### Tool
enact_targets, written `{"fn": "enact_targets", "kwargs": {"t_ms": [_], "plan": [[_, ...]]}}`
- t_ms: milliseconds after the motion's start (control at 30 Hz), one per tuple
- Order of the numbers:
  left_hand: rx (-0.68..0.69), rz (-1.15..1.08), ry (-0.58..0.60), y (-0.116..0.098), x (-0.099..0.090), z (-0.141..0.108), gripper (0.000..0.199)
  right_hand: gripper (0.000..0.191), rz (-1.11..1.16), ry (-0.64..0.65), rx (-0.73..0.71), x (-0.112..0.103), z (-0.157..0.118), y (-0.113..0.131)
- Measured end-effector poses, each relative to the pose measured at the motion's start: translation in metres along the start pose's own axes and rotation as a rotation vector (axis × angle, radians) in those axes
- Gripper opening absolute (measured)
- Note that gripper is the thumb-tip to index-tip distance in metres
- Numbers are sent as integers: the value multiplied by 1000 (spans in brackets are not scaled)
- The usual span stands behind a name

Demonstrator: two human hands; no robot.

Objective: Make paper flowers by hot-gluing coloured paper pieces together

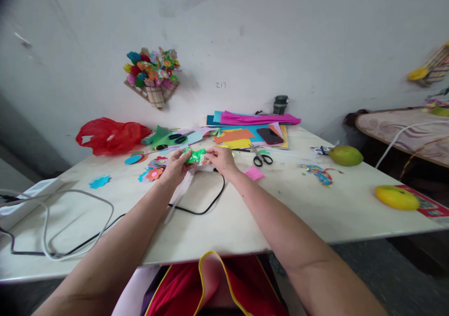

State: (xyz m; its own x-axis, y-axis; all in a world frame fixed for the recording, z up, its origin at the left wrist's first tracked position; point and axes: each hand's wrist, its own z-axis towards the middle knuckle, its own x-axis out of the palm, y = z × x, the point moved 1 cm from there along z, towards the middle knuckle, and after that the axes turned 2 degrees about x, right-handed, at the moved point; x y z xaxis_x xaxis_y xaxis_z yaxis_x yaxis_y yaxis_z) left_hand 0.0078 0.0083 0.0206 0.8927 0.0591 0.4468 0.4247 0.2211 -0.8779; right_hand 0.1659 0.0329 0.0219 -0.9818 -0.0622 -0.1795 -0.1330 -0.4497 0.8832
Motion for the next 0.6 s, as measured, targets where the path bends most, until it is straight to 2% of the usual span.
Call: {"fn": "enact_targets", "kwargs": {"t_ms": [267,600], "plan": [[-18,-27,-10,1,1,-1,40,20,-324,-121,-169,1,-2,-9],[-32,20,34,-2,3,-3,46,22,-566,-89,-236,-2,-6,1]]}}
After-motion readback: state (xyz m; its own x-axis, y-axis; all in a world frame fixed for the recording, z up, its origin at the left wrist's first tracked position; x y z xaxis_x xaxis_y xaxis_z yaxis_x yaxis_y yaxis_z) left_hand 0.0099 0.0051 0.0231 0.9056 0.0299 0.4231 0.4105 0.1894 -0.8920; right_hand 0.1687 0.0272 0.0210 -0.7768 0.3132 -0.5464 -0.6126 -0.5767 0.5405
